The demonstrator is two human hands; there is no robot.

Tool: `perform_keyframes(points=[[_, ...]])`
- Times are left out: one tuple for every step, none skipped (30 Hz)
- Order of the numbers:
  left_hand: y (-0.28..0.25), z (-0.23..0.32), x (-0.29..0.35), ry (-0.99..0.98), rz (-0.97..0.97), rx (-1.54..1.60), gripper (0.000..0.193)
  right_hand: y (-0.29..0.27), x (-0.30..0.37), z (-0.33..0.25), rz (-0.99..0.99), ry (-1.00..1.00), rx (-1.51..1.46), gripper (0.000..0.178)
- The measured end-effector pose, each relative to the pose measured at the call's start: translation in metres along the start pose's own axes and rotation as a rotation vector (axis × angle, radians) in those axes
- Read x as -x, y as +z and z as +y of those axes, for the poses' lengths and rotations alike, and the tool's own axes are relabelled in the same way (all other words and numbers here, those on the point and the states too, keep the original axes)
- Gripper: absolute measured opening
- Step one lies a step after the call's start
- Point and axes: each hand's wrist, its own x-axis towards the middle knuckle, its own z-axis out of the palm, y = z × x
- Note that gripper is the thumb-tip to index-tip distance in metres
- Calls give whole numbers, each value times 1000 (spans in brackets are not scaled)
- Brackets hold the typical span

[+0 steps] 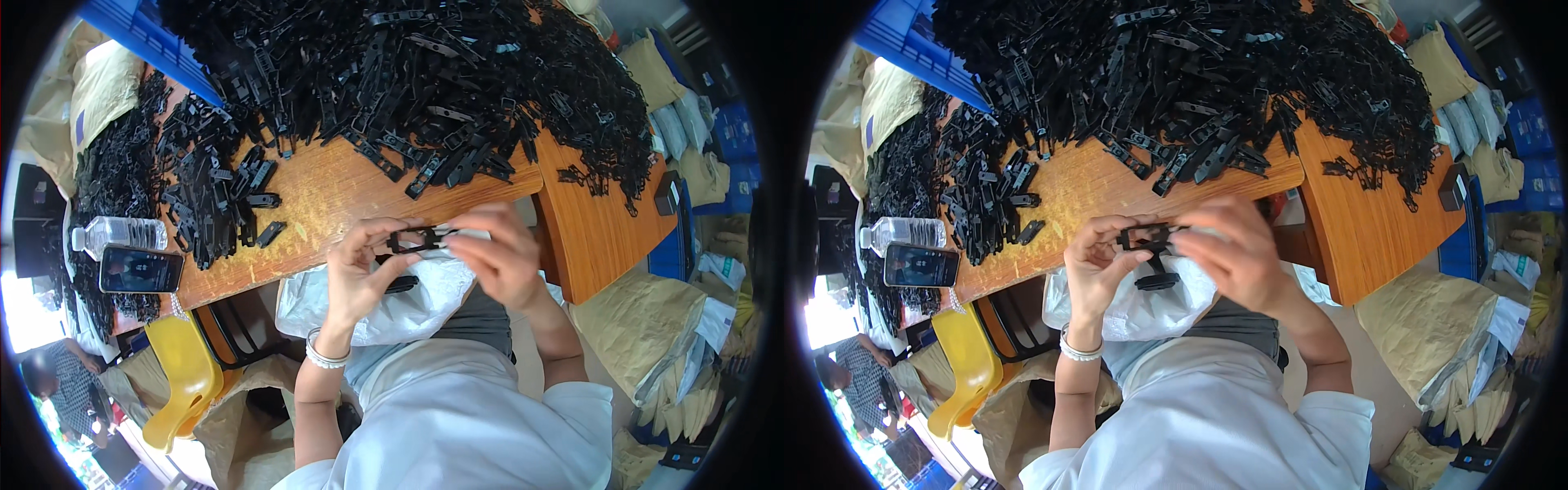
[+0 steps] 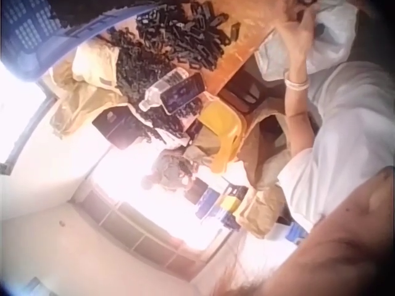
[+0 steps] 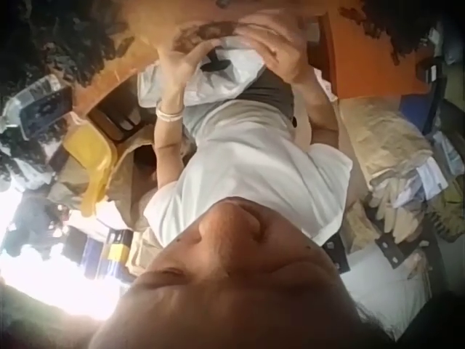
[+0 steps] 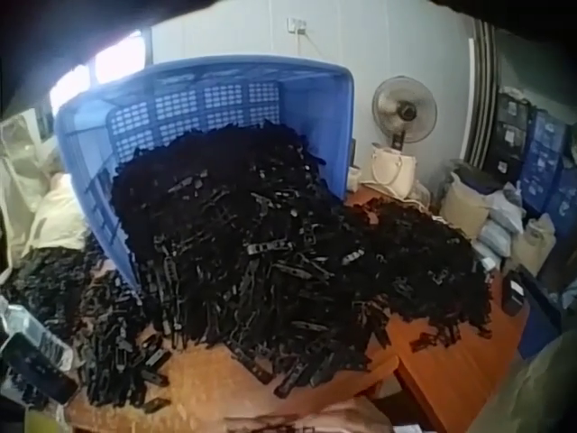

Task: Assembling small black plastic components by hand at a workstation.

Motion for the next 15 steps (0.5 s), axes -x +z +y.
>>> perform_keyframes(points=[[1, 3, 1, 43, -15, -60, 33, 5, -2, -2, 0, -5, -7, 21], [1, 5, 2, 86, -31, -119, 33, 9, -3, -4, -20, -24, -7, 21], [0, 6, 4, 91, -23, -147, 33, 12, -5, -4, -41, -46, -8, 22], [-1, 7, 6, 94, -15, -152, 33, 15, -7, -5, -43, -53, -16, 22], [-2, 7, 8, 97, -8, -178, 32, 17, -9, -5, -55, -43, -34, 22], [-3, 7, 9, 99, -1, -204, 32, 19, -10, -5, -68, -33, -52, 22], [-4, 7, 10, 101, 6, -207, 32, 21, -12, -7, -71, -38, -58, 22], [-6, 7, 10, 8, 23, -14, 30, 22, -13, -8, -62, -13, -119, 23], [-8, 7, 9, -82, 39, 179, 29, 23, -15, -9, -54, 12, -179, 24], [-11, 4, 8, -79, 44, 177, 29, 24, -13, -8, -56, 7, -183, 24], [-15, 0, 6, -148, 9, 278, 28, 26, -7, -4, -29, 22, -209, 25], [-18, -3, 3, -219, -29, 382, 26, 27, 0, 0, -3, 39, -233, 26], [-20, -5, -4, -148, -38, 265, 26, 29, 7, 4, 72, 97, -281, 19], [-21, -6, -13, -146, -37, 266, 26, 30, 12, 5, 71, 95, -281, 19], [-21, -9, -25, -17, 33, -192, 26, 30, 18, 6, 216, 271, -365, 14]])
